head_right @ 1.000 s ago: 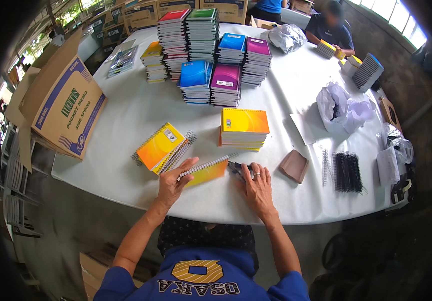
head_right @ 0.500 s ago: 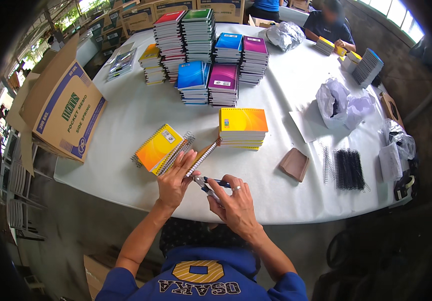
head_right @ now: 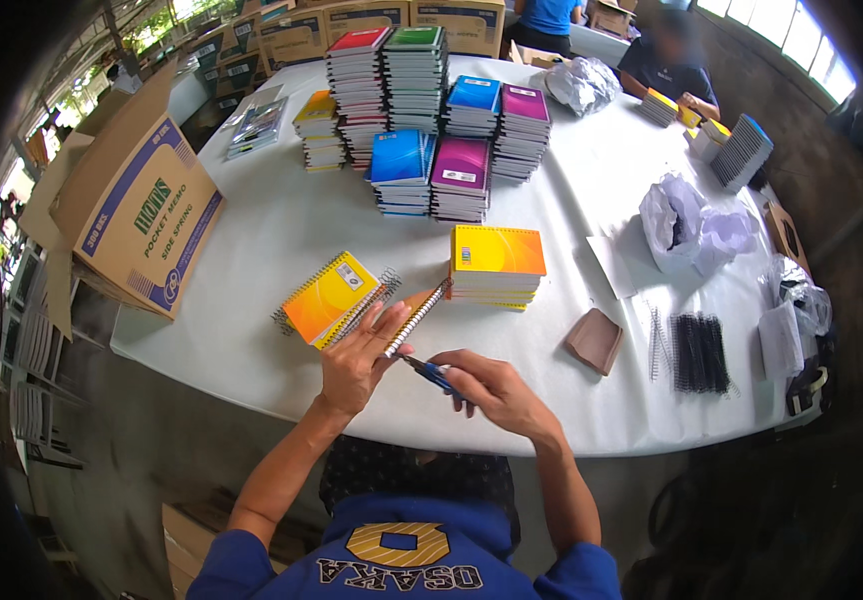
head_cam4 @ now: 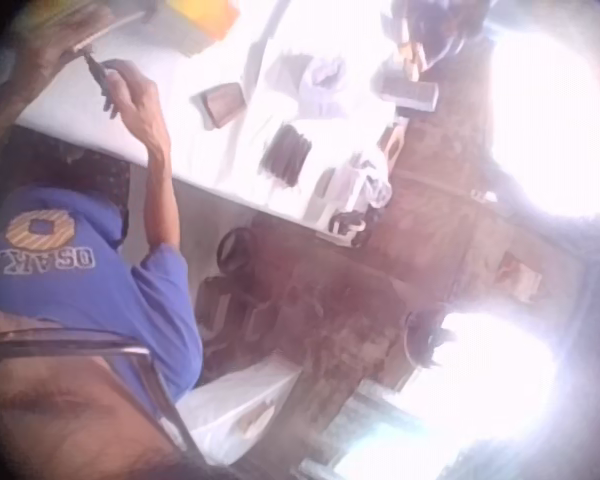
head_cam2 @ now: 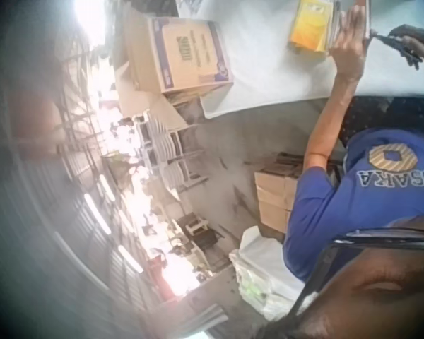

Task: The person inserts a metal spiral into the punched holes of a notebook cover and pages by hand, then uses pliers to clip and crimp the ends of the spiral.

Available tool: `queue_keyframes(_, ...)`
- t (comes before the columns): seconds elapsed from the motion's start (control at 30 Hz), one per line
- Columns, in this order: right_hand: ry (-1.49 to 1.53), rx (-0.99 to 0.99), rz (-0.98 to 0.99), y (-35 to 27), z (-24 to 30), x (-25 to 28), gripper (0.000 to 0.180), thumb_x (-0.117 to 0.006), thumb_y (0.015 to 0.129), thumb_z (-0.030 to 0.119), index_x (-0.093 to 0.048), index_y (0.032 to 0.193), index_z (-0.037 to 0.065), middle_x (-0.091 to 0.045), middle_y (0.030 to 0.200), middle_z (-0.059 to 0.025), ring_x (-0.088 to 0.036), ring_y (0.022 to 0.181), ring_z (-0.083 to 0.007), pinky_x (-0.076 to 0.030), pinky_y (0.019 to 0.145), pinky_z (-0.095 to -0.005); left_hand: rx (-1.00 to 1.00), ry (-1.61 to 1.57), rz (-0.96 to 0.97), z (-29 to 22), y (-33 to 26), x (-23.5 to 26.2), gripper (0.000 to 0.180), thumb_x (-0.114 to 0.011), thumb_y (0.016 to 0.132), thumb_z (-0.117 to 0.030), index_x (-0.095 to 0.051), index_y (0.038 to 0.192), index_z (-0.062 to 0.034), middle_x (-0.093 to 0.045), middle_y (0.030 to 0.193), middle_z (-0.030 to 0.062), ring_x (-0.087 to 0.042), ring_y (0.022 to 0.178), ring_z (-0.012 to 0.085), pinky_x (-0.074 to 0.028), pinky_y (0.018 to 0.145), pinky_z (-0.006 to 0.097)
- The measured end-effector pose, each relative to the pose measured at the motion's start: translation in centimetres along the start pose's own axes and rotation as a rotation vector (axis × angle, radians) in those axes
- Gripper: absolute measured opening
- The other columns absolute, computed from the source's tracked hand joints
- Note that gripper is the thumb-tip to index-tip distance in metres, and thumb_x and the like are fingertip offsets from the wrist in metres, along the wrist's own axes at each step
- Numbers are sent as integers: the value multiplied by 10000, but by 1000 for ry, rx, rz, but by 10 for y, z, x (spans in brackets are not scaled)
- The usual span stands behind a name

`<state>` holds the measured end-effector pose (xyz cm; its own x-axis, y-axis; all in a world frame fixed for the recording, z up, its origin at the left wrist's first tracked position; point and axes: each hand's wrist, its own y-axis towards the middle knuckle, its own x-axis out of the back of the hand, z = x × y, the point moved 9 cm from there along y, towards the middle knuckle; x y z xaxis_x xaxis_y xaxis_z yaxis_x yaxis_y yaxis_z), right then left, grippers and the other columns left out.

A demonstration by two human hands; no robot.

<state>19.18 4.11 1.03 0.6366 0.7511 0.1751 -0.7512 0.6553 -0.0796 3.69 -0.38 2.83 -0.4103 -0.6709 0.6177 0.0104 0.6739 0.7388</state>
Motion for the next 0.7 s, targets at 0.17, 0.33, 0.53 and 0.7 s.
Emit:
queue_keyframes(0.17,-94,-40,-278,-2,-42,52,271,-498,1011,188,-626,1175,14,-604,798,-62,-586,706,-114,-492,619,-272,-44,25,-63,22,33,32,565,-765,767,-287,-626,1304,-184,-652,1263,-9,-637,1136,252,-557,840,338)
queue_keyframes(0.33,-624,13,-457,2,-59,69,307,-625,921,175,-596,1204,62,-584,960,-131,-574,792,-301,-471,775,-407,-3,-248,88,88,40,49,620,-766,749,-221,-589,1335,-122,-621,1311,56,-503,1300,320,-344,1120,441)
queue_keyframes(0.53,-1173,270,-568,2,-37,49,362,-698,857,158,-603,1202,100,-511,1273,-120,-463,1196,-317,-329,1021,-481,68,-158,627,127,-23,14,658,-746,706,-383,-586,1340,-310,-573,1378,-42,-304,1442,318,-169,1171,584)
queue_keyframes(0.7,-973,380,-762,19,-14,65,312,-690,849,74,-625,1154,86,-523,1271,-139,-492,1183,-326,-369,992,-460,130,7,657,126,-21,19,622,-711,751,-460,-594,1335,-280,-545,1409,-34,-420,1370,343,-360,1102,521)
